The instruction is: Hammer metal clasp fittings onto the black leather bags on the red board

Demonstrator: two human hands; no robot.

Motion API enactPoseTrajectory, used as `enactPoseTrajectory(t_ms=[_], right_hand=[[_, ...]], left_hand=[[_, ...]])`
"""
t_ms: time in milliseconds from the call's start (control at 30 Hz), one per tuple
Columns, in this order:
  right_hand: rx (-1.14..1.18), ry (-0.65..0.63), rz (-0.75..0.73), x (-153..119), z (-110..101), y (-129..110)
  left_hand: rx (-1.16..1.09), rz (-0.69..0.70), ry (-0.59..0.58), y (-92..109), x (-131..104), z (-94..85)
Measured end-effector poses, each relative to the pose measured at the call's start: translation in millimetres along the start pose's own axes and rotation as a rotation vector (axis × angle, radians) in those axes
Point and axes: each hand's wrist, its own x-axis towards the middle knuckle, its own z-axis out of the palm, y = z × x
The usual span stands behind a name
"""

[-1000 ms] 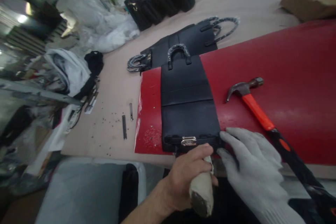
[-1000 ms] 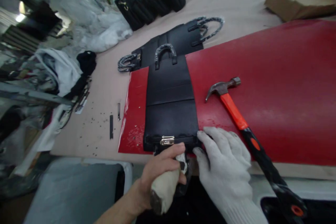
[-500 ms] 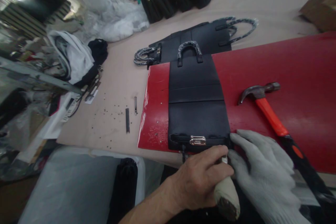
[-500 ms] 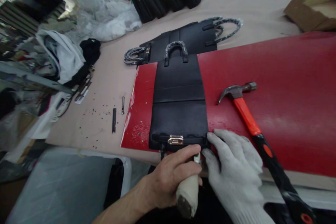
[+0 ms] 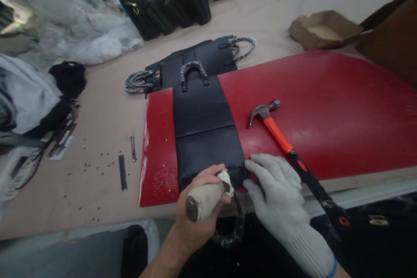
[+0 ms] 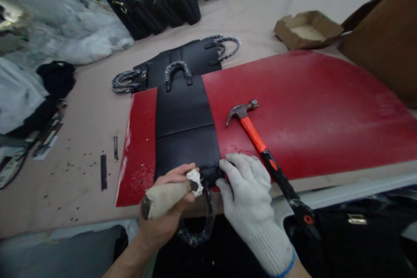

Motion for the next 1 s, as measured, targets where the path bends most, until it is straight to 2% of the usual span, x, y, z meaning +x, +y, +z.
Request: enactPoseTrajectory(t_ms=[133, 533, 1000], right_hand=[[0.023, 0.02, 0.026, 1, -1, -2], [0.08, 0.006, 0.087, -2, -2, -4], [0.099, 0.014, 0.09, -4, 0, -1]], left_hand=[[-0.037, -0.032, 0.076, -3, 10, 0.7], [-0.029, -0.068, 0.028, -6, 21, 12.0], [0.01, -0.105, 0.035, -9, 23, 16.9]])
